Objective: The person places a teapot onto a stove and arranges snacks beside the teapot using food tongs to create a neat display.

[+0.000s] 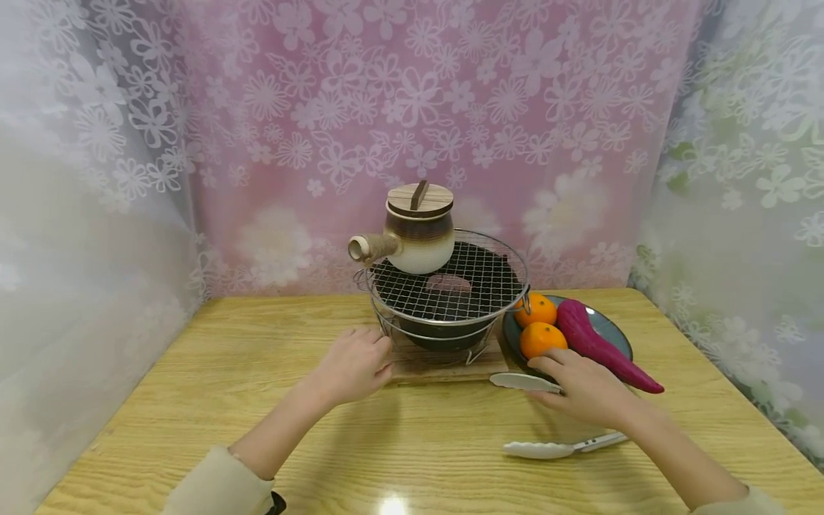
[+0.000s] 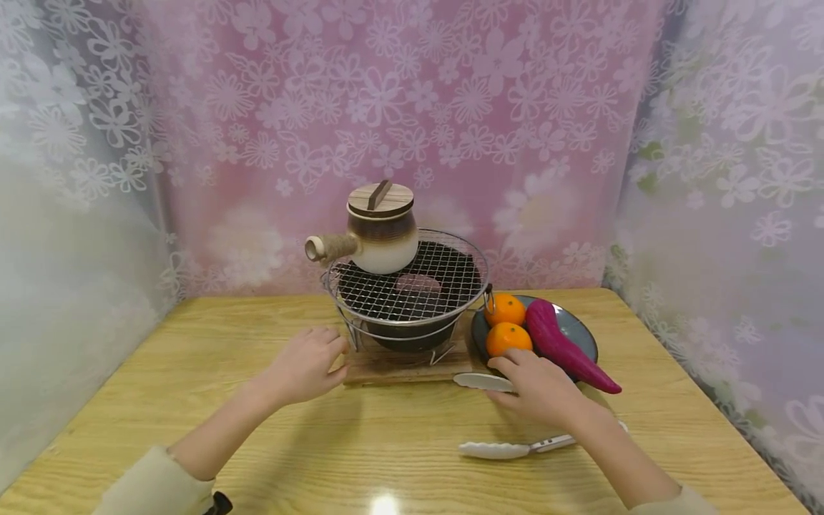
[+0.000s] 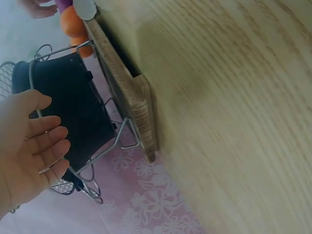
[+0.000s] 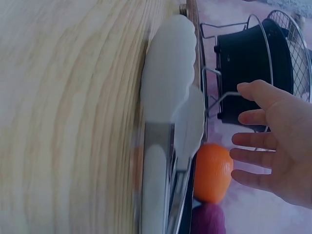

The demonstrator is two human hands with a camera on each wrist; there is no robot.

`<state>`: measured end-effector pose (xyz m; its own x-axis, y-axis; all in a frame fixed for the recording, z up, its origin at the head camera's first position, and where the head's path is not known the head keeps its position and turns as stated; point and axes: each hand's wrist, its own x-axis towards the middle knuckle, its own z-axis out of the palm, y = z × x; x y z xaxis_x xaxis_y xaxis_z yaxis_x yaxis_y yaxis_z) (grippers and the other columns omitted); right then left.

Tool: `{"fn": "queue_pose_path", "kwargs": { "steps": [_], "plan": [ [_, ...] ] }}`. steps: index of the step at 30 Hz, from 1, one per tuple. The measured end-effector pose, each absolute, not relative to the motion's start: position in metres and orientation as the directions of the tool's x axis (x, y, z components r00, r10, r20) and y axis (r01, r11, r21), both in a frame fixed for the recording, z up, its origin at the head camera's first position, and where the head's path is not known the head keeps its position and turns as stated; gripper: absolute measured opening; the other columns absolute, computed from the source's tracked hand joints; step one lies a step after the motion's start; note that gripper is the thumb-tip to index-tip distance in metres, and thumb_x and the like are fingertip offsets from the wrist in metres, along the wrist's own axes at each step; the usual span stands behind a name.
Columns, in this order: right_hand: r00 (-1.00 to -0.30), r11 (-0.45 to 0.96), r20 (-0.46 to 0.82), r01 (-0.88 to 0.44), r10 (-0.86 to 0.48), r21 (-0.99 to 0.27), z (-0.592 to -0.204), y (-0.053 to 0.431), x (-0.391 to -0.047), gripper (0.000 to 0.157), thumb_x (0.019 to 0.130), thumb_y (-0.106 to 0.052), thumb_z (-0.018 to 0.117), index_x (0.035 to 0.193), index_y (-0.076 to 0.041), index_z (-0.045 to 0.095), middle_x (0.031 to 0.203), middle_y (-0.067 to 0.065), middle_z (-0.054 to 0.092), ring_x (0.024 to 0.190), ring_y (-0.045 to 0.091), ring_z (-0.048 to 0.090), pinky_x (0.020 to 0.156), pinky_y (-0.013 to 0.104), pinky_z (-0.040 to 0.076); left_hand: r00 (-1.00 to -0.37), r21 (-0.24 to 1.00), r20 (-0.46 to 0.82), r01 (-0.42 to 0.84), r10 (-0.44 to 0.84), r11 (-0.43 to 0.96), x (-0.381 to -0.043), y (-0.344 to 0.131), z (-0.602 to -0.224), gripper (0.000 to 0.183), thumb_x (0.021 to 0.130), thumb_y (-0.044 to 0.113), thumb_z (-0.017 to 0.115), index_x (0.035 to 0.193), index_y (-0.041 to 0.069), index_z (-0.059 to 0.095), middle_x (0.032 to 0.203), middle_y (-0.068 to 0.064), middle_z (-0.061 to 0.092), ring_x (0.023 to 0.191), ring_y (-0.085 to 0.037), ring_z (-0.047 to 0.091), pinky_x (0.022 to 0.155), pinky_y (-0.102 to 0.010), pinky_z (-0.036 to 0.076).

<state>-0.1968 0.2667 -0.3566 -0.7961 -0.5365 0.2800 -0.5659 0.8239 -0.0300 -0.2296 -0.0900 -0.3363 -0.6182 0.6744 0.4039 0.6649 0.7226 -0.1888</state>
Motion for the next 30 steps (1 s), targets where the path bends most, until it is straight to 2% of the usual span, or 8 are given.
{"fn": "queue_pose_path", "kwargs": {
  "steps": [6, 9, 13, 17, 20, 26, 30],
  "plan": [
    [-0.796, 0.827, 0.297, -0.561, -0.527, -0.035, -0.358, 0.283, -0.191, 0.040, 0.077, -0.033, 0.074, 0.108, -0.010, 0.063, 0.102, -0.002, 0.058, 0.087, 0.017, 0.054, 0.071, 0.037, 0.047, -0.683, -0.212, 0.297, 0.634, 0.667, 0.744, -0.237, -0.087, -0.349, 0.022, 0.081, 0.028, 0.065, 0.087, 0.008, 0.060, 0.084, -0.005, 0.056, 0.081, -0.024, 0.055, 0.067, -0.035, 0.044],
    [-0.803, 0.830, 0.297, -0.555, -0.517, -0.056, -0.360, 0.289, -0.188, 0.041, 0.078, -0.035, 0.073, 0.109, -0.010, 0.063, 0.105, -0.001, 0.058, 0.091, 0.019, 0.055, 0.074, 0.039, 0.047, -0.698, -0.207, 0.259, 0.635, 0.667, 0.744, -0.240, -0.086, -0.357, 0.020, 0.082, 0.029, 0.064, 0.083, 0.010, 0.057, 0.081, -0.004, 0.053, 0.078, -0.023, 0.053, 0.065, -0.034, 0.042],
    [-0.808, 0.832, 0.302, -0.549, -0.506, -0.078, -0.363, 0.297, -0.184, 0.043, 0.077, -0.037, 0.074, 0.109, -0.010, 0.064, 0.107, 0.000, 0.058, 0.094, 0.021, 0.055, 0.077, 0.042, 0.048, -0.700, -0.203, 0.240, 0.641, 0.672, 0.740, -0.245, -0.086, -0.365, 0.021, 0.083, 0.031, 0.065, 0.080, 0.013, 0.054, 0.085, -0.006, 0.055, 0.079, -0.024, 0.053, 0.064, -0.034, 0.042],
    [-0.813, 0.829, 0.285, -0.551, -0.508, -0.094, -0.364, 0.304, -0.181, 0.049, 0.072, -0.039, 0.077, 0.109, -0.009, 0.063, 0.107, 0.000, 0.058, 0.096, 0.022, 0.055, 0.078, 0.043, 0.047, -0.705, -0.201, 0.213, 0.646, 0.677, 0.736, -0.249, -0.085, -0.370, 0.025, 0.083, 0.035, 0.065, 0.087, 0.011, 0.058, 0.092, -0.009, 0.058, 0.084, -0.026, 0.054, 0.069, -0.037, 0.043],
    [-0.826, 0.832, 0.250, -0.543, -0.505, -0.114, -0.364, 0.309, -0.179, 0.056, 0.068, -0.040, 0.079, 0.112, -0.009, 0.062, 0.109, 0.001, 0.057, 0.100, 0.025, 0.054, 0.081, 0.046, 0.046, -0.708, -0.208, 0.197, 0.646, 0.678, 0.735, -0.251, -0.084, -0.372, 0.028, 0.083, 0.037, 0.065, 0.090, 0.010, 0.059, 0.091, -0.008, 0.057, 0.086, -0.026, 0.054, 0.071, -0.037, 0.043],
    [-0.813, 0.818, 0.221, -0.567, -0.538, -0.096, -0.369, 0.320, -0.175, 0.068, 0.065, -0.057, 0.075, 0.112, -0.009, 0.061, 0.111, 0.001, 0.056, 0.102, 0.026, 0.051, 0.080, 0.049, 0.044, -0.728, -0.244, 0.122, 0.637, 0.674, 0.732, -0.253, -0.080, -0.375, 0.043, 0.084, 0.047, 0.061, 0.104, 0.010, 0.060, 0.103, -0.011, 0.058, 0.100, -0.029, 0.053, 0.081, -0.039, 0.043],
    [-0.787, 0.797, 0.227, -0.600, -0.573, -0.070, -0.376, 0.328, -0.174, 0.073, 0.065, -0.064, 0.070, 0.113, -0.009, 0.061, 0.112, 0.003, 0.055, 0.102, 0.028, 0.049, 0.078, 0.052, 0.043, -0.741, -0.231, 0.065, 0.640, 0.668, 0.733, -0.253, -0.078, -0.379, 0.050, 0.085, 0.053, 0.058, 0.110, 0.011, 0.057, 0.105, -0.010, 0.055, 0.105, -0.029, 0.050, 0.086, -0.042, 0.040]
  ]
}}
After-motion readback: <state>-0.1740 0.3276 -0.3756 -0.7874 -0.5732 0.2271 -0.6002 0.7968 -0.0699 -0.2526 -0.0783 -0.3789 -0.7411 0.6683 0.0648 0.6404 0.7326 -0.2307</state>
